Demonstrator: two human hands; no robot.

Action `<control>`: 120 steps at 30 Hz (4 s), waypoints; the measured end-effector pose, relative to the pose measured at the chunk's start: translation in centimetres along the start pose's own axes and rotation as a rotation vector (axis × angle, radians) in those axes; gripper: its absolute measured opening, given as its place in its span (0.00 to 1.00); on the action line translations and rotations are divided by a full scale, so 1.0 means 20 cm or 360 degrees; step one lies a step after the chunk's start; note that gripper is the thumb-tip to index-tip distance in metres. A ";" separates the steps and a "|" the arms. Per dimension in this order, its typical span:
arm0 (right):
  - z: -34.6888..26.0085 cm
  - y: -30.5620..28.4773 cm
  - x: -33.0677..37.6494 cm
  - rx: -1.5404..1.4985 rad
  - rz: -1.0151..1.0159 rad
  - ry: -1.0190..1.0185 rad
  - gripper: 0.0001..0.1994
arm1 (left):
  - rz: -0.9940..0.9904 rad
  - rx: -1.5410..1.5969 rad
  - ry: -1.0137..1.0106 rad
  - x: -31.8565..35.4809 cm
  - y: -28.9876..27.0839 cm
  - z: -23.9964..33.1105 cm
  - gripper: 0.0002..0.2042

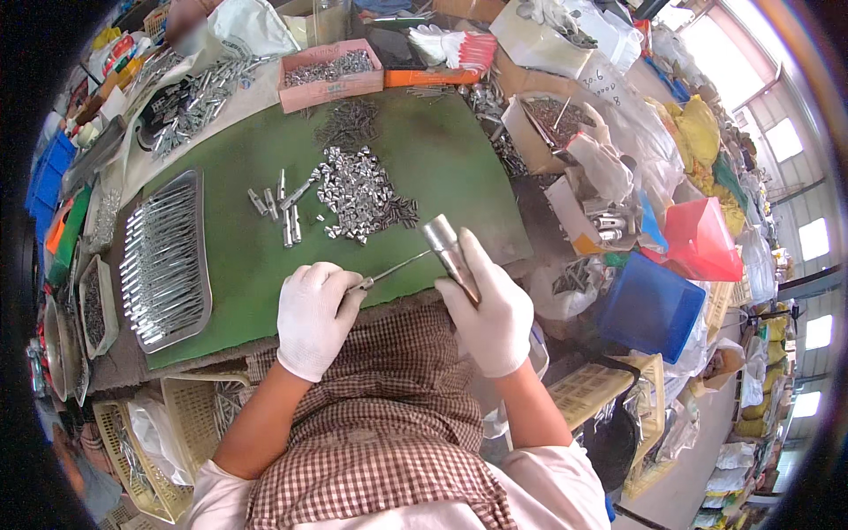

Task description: Assembling small metal pins and tubes using manual tools at an industrial workstation.

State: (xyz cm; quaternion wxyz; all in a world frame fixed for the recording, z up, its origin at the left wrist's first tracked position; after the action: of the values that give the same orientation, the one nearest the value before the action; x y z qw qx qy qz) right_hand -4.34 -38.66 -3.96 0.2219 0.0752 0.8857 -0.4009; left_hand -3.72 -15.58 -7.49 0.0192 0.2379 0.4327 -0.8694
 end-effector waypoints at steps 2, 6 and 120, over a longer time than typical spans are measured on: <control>-0.03 0.01 0.02 -0.0037 0.0050 -0.0188 0.35 | -0.0005 -0.0002 -0.0018 0.00 0.01 0.00 0.06; -0.09 0.14 0.13 0.0277 -0.0581 -0.0112 0.33 | 0.0051 -0.0011 -0.0006 0.00 0.01 0.01 0.06; 0.69 -0.47 -0.69 0.1207 0.0635 -0.0260 0.13 | -0.0096 -0.0373 0.0472 0.06 -0.06 -0.04 0.17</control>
State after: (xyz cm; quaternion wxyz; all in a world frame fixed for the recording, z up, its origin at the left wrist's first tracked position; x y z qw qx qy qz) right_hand 9.70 -54.62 0.59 0.3210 0.2889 0.6234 -0.6518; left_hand -4.75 -14.03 -7.45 -0.0432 0.3464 0.5360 -0.7686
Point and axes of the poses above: each hand's wrist, its own x-axis away from the middle knuckle, its own y-axis out of the palm, z = x × y, the point moved 1 cm from there along -x, towards the middle knuckle, and after that the axes turned 2 degrees about -y, right-handed, at the moved point
